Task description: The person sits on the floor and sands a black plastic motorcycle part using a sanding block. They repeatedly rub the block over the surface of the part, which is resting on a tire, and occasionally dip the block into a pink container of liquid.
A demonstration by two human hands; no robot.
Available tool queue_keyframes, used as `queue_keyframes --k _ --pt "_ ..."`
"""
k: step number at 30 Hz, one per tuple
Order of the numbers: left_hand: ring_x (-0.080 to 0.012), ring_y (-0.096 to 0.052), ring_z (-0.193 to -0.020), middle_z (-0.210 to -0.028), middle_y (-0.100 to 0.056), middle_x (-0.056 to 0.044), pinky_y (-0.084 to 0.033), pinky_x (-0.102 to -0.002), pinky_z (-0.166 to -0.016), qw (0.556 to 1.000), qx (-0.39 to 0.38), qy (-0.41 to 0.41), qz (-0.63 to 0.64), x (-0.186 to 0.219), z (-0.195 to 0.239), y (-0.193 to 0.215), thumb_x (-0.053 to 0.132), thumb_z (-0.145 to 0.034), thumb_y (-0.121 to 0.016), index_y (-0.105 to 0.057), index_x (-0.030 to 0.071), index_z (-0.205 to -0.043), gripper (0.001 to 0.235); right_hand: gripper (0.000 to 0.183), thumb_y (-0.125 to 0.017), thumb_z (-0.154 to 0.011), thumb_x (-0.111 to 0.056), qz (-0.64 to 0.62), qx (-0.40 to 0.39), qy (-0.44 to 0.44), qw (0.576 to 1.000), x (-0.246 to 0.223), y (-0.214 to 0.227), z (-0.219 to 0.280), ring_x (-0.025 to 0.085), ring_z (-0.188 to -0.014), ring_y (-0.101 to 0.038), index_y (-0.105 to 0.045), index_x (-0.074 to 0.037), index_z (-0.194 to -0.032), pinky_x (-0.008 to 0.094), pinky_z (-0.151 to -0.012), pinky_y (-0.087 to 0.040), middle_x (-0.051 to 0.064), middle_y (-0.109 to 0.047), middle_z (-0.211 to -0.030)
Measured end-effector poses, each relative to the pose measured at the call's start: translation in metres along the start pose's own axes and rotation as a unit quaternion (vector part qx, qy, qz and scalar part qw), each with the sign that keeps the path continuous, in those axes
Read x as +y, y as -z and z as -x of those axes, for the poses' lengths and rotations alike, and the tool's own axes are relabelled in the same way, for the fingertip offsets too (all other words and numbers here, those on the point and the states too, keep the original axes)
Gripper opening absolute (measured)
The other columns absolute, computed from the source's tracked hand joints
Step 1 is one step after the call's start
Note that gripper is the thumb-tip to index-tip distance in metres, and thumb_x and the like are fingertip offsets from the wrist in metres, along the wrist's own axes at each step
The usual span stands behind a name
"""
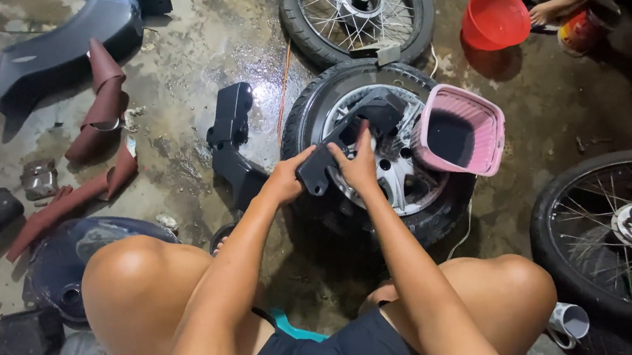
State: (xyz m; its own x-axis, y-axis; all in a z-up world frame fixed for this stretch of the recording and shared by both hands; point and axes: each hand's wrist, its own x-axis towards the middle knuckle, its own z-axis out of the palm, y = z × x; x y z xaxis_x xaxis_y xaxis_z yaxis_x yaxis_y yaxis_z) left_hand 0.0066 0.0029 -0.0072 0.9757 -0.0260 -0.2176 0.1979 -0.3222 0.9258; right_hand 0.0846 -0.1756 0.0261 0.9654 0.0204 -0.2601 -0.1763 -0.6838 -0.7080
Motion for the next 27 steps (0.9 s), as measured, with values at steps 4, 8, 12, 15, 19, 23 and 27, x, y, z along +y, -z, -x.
queue_keyframes --k 4,8,12,15,19,23,27 --pt "-0.04 -0.056 -0.134 -0.141 -0.065 -0.014 -0.045 -0.05 -0.118 0.999 -0.007 0.001 -0.035 0.011 0.006 0.002 -0.002 -0.082 -0.058 -0.049 0.033 -0.154 0.08 0.105 -0.07 -0.085 -0.07 0.02 -0.004 -0.035 0.999 0.012 -0.001 -0.004 0.033 -0.144 -0.044 -0.015 -0.027 -0.164 0.05 -0.12 -0.038 0.017 -0.042 -0.158" --pt "-0.0421 -0.054 -0.136 -0.146 -0.061 -0.017 -0.045 -0.052 -0.117 0.998 -0.032 0.008 -0.057 0.016 0.0 0.003 -0.004 -0.081 -0.055 -0.044 0.032 -0.158 0.086 0.09 -0.064 -0.093 -0.061 0.002 -0.015 -0.006 1.0 0.005 0.005 0.005 0.04 -0.143 -0.043 -0.025 -0.015 -0.161 0.051 -0.119 -0.037 0.026 -0.044 -0.154" --pt "-0.044 -0.053 -0.137 -0.149 -0.058 -0.019 -0.044 -0.054 -0.117 0.996 -0.06 0.015 -0.069 0.027 0.009 0.009 -0.006 -0.082 -0.055 -0.04 0.031 -0.162 0.089 0.081 -0.059 -0.097 -0.058 0.015 -0.024 0.007 1.0 0.018 0.009 0.008 0.042 -0.141 -0.045 -0.026 -0.018 -0.16 0.052 -0.119 -0.039 0.028 -0.048 -0.15" --pt "-0.0447 -0.049 -0.141 -0.156 -0.051 -0.018 -0.043 -0.054 -0.119 0.992 -0.085 0.015 -0.095 0.022 0.002 0.01 -0.006 -0.083 -0.054 -0.037 0.028 -0.162 0.088 0.082 -0.065 -0.092 -0.063 0.019 -0.011 -0.011 1.0 0.032 0.007 -0.004 0.035 -0.138 -0.05 -0.034 -0.023 -0.157 0.045 -0.116 -0.043 0.021 -0.054 -0.147" --pt "-0.0465 -0.047 -0.141 -0.16 -0.046 -0.017 -0.043 -0.055 -0.118 0.989 -0.096 0.013 -0.108 0.021 -0.001 0.01 -0.007 -0.082 -0.053 -0.033 0.027 -0.165 0.091 0.073 -0.063 -0.096 -0.057 -0.008 -0.002 -0.007 1.0 0.047 0.005 -0.009 0.037 -0.137 -0.051 -0.041 -0.018 -0.154 0.048 -0.114 -0.043 0.022 -0.056 -0.143" --pt "-0.0448 -0.047 -0.142 -0.162 -0.044 -0.015 -0.044 -0.054 -0.118 0.986 -0.106 0.026 -0.125 0.026 0.002 0.012 -0.008 -0.082 -0.054 -0.031 0.026 -0.165 0.093 0.07 -0.062 -0.096 -0.057 0.019 0.005 -0.008 1.0 0.062 -0.003 -0.017 0.037 -0.134 -0.053 -0.043 -0.017 -0.151 0.05 -0.113 -0.045 0.023 -0.058 -0.141" --pt "-0.044 -0.046 -0.143 -0.163 -0.042 -0.014 -0.043 -0.054 -0.118 0.982 -0.122 0.029 -0.142 0.025 -0.001 0.012 -0.008 -0.081 -0.055 -0.029 0.027 -0.166 0.096 0.054 -0.052 -0.104 -0.045 0.022 -0.003 0.025 0.999 0.044 -0.007 -0.007 0.042 -0.13 -0.056 -0.05 -0.012 -0.146 0.053 -0.109 -0.047 0.026 -0.061 -0.137"
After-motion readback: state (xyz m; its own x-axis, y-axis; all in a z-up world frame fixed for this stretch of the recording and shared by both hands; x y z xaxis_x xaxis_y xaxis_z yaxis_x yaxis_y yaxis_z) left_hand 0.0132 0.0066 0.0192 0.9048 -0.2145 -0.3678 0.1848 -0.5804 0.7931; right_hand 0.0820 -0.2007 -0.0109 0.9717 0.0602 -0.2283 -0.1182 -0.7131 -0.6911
